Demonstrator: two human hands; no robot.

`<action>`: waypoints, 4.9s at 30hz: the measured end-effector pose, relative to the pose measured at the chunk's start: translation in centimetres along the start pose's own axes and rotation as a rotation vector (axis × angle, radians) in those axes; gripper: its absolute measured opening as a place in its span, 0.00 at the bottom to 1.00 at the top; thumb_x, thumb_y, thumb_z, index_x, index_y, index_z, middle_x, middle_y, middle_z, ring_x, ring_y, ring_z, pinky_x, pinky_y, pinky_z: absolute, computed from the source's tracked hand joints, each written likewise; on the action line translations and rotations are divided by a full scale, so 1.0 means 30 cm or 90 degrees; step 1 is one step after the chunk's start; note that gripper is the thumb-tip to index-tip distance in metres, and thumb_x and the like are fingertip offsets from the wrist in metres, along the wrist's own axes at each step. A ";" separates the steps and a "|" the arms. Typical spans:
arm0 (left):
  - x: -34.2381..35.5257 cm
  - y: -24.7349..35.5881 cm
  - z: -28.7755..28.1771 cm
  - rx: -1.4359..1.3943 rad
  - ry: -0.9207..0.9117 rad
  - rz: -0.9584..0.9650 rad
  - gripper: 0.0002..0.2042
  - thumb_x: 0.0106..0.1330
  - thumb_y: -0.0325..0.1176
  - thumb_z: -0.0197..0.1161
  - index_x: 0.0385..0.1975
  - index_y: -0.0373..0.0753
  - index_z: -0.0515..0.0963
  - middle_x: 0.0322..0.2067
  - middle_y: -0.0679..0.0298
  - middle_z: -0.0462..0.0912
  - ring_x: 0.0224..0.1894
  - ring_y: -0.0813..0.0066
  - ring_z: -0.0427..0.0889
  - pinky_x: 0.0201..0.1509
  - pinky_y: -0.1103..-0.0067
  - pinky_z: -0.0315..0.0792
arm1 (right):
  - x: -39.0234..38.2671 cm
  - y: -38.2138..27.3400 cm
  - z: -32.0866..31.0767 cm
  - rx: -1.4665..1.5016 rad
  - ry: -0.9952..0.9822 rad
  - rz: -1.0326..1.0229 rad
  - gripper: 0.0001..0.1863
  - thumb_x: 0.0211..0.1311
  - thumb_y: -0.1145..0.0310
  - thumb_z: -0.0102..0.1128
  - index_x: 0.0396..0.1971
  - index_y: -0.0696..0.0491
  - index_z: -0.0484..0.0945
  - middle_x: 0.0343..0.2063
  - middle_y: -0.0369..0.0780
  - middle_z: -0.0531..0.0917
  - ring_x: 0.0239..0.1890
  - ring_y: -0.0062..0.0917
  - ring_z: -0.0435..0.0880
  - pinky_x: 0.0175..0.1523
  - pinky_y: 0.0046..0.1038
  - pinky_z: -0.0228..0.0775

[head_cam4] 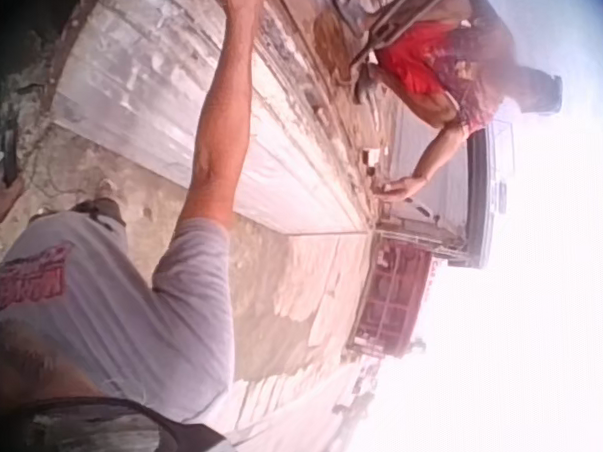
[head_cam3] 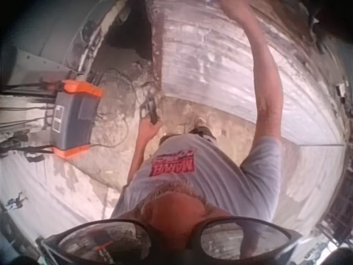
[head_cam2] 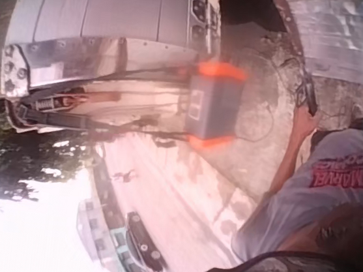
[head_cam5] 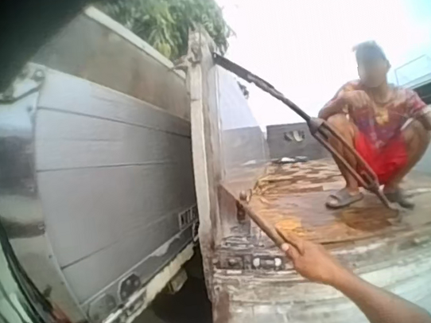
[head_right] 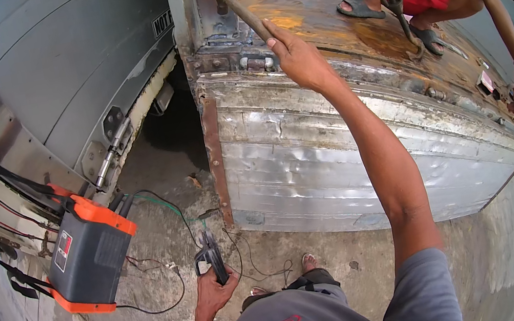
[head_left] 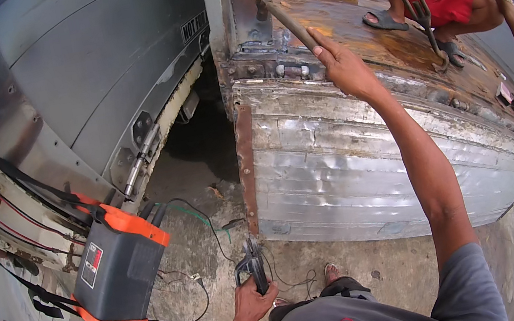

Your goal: The person welds a metal frame using a handheld welding torch, producing bright sparks. They pause to inspect the weld and then use a hammer to tap the welded area. The person resumes welding along the same seam.

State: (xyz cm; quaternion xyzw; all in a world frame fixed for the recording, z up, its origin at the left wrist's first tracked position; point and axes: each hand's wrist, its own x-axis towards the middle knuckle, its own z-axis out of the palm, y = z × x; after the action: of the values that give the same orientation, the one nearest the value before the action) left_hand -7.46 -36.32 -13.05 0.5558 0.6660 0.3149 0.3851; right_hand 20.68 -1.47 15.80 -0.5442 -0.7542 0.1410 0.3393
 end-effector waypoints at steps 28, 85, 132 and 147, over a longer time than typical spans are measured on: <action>0.051 0.347 0.329 0.000 0.096 -0.070 0.14 0.64 0.40 0.75 0.38 0.34 0.85 0.20 0.58 0.84 0.25 0.70 0.87 0.34 0.70 0.80 | 0.062 0.392 -0.065 0.008 -0.058 -0.085 0.30 0.87 0.52 0.45 0.84 0.30 0.60 0.47 0.45 0.85 0.39 0.30 0.82 0.56 0.37 0.80; 0.170 0.533 0.658 -0.069 0.192 -0.113 0.19 0.67 0.46 0.78 0.41 0.35 0.85 0.23 0.65 0.83 0.26 0.79 0.79 0.33 0.74 0.77 | 0.109 0.321 -0.206 0.041 -0.168 -0.167 0.29 0.86 0.55 0.47 0.83 0.31 0.62 0.48 0.60 0.88 0.52 0.60 0.86 0.61 0.51 0.75; 0.429 0.145 -0.068 -0.092 -0.149 0.090 0.19 0.67 0.47 0.77 0.42 0.36 0.85 0.32 0.57 0.88 0.33 0.66 0.87 0.41 0.68 0.80 | -0.026 -0.100 0.119 -0.061 0.057 0.006 0.32 0.87 0.53 0.49 0.85 0.27 0.55 0.33 0.55 0.89 0.33 0.51 0.90 0.46 0.49 0.77; 0.388 0.110 -0.086 -0.063 -0.148 0.069 0.19 0.67 0.46 0.79 0.43 0.35 0.86 0.25 0.65 0.86 0.27 0.78 0.82 0.36 0.73 0.78 | -0.048 0.015 0.223 -0.121 0.010 0.025 0.32 0.86 0.55 0.48 0.85 0.27 0.54 0.38 0.56 0.90 0.41 0.57 0.89 0.51 0.52 0.78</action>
State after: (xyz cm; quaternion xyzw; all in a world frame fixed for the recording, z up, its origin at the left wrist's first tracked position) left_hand -9.06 -24.23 -10.84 0.6043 0.5693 0.3010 0.4691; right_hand 16.81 -1.58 10.15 -0.5895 -0.7508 0.0712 0.2894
